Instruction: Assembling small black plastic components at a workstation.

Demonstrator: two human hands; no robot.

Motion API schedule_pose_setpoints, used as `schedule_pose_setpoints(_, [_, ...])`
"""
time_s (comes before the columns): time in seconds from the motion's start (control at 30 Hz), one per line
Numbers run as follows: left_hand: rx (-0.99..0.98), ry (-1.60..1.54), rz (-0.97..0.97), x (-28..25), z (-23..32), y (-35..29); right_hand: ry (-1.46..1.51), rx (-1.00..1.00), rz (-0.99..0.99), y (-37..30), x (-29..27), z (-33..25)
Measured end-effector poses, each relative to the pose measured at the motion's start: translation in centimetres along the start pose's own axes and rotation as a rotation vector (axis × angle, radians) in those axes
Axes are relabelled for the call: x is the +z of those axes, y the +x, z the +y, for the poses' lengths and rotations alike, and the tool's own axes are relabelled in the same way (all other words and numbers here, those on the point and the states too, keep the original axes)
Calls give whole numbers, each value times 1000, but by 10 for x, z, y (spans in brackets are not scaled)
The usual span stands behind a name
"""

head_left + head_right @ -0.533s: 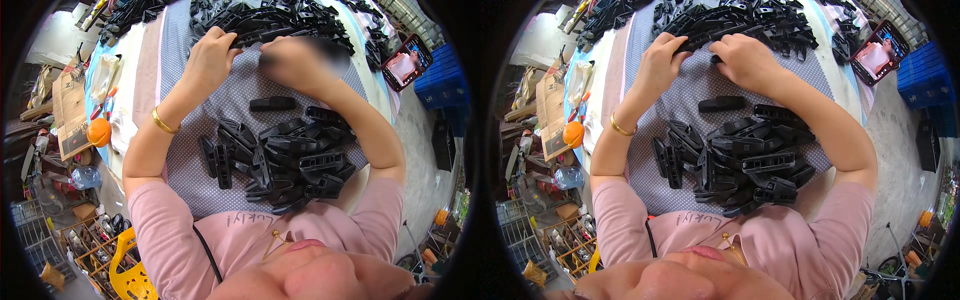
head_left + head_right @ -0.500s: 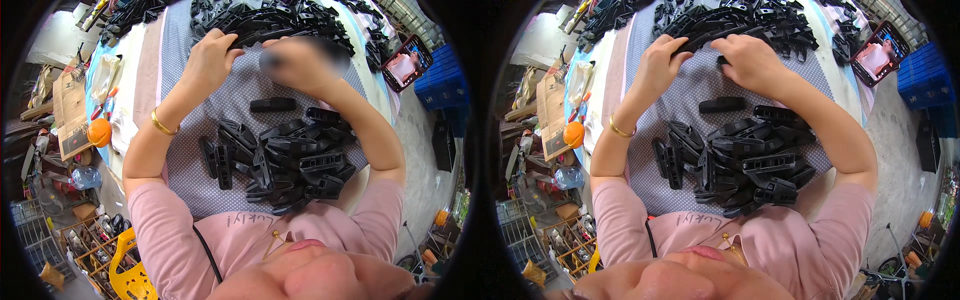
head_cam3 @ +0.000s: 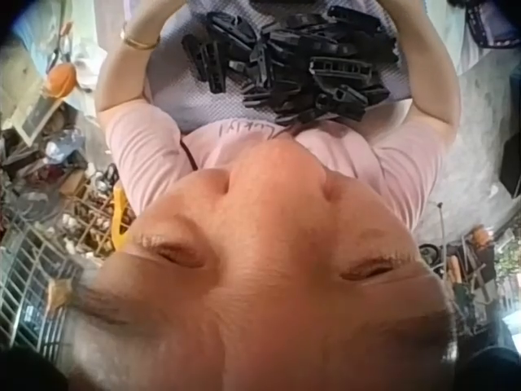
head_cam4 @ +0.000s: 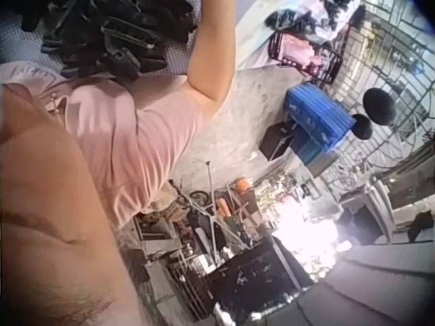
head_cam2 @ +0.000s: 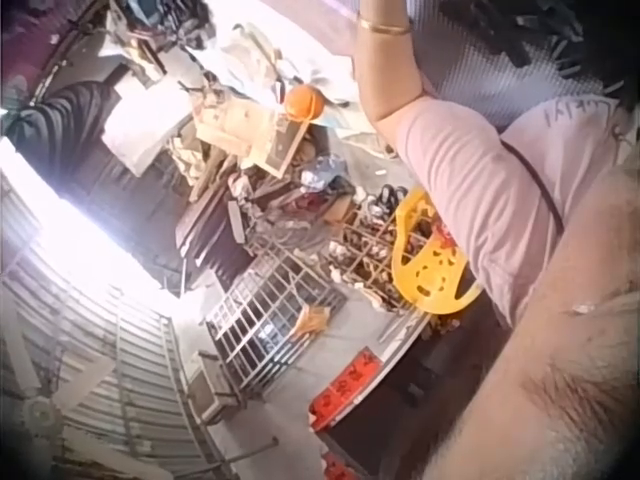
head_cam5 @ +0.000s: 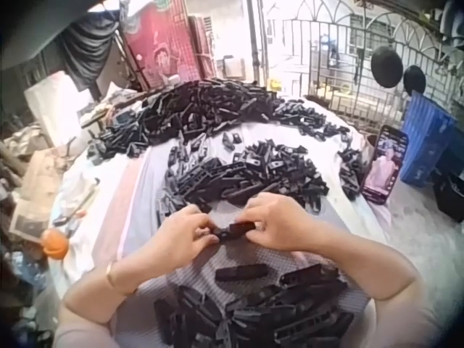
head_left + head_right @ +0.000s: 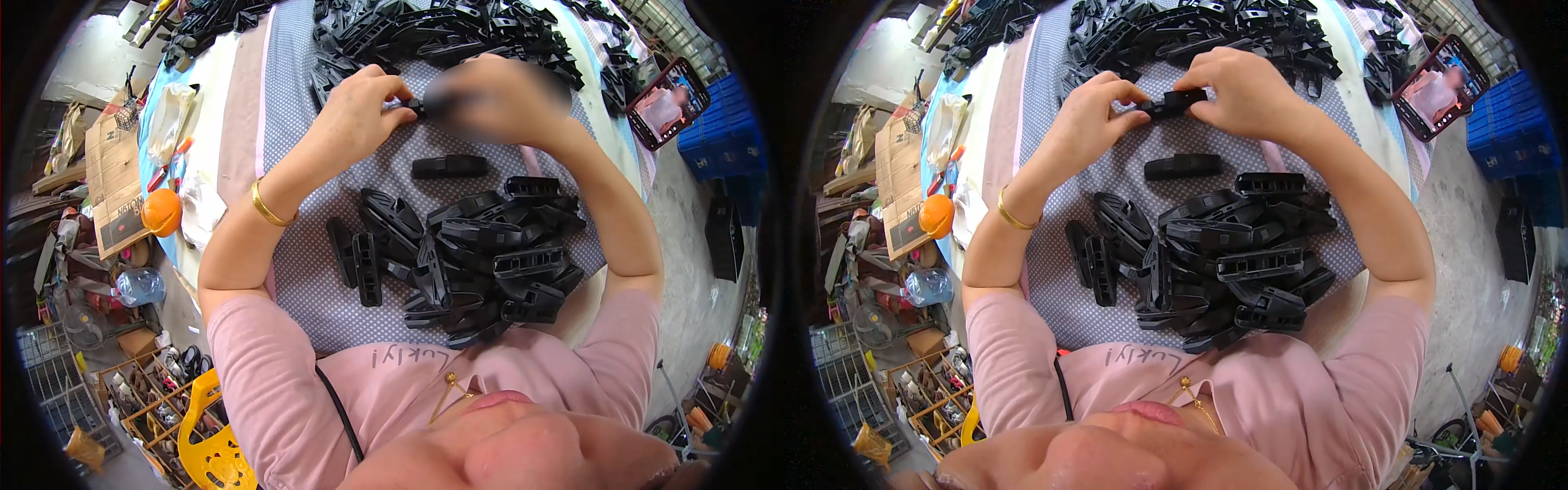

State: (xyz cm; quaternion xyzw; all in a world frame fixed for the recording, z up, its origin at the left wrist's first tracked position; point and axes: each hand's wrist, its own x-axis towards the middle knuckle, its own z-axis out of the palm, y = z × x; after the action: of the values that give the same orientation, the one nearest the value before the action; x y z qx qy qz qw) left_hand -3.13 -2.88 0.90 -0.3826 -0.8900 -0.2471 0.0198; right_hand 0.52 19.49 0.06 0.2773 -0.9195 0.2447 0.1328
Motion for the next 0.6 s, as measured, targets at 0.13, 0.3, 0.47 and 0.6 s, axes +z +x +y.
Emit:
schedule_pose_setpoints(0.13, [-110,-28,-20,-3,5,0,-73,14,21,-2,-6,-4])
schedule_pose_setpoints(0.3, [-6,-108,9,-2,-1,3,-107,-71,37,0,-1,3])
schedule_pose_setpoints(0.47, [75,-166,23,8,-2,4,75,-176,93,6,15,4])
schedule_pose_setpoints(0.6, [116,-208,-42,3,4,2,191,-158,-13,3,6,5])
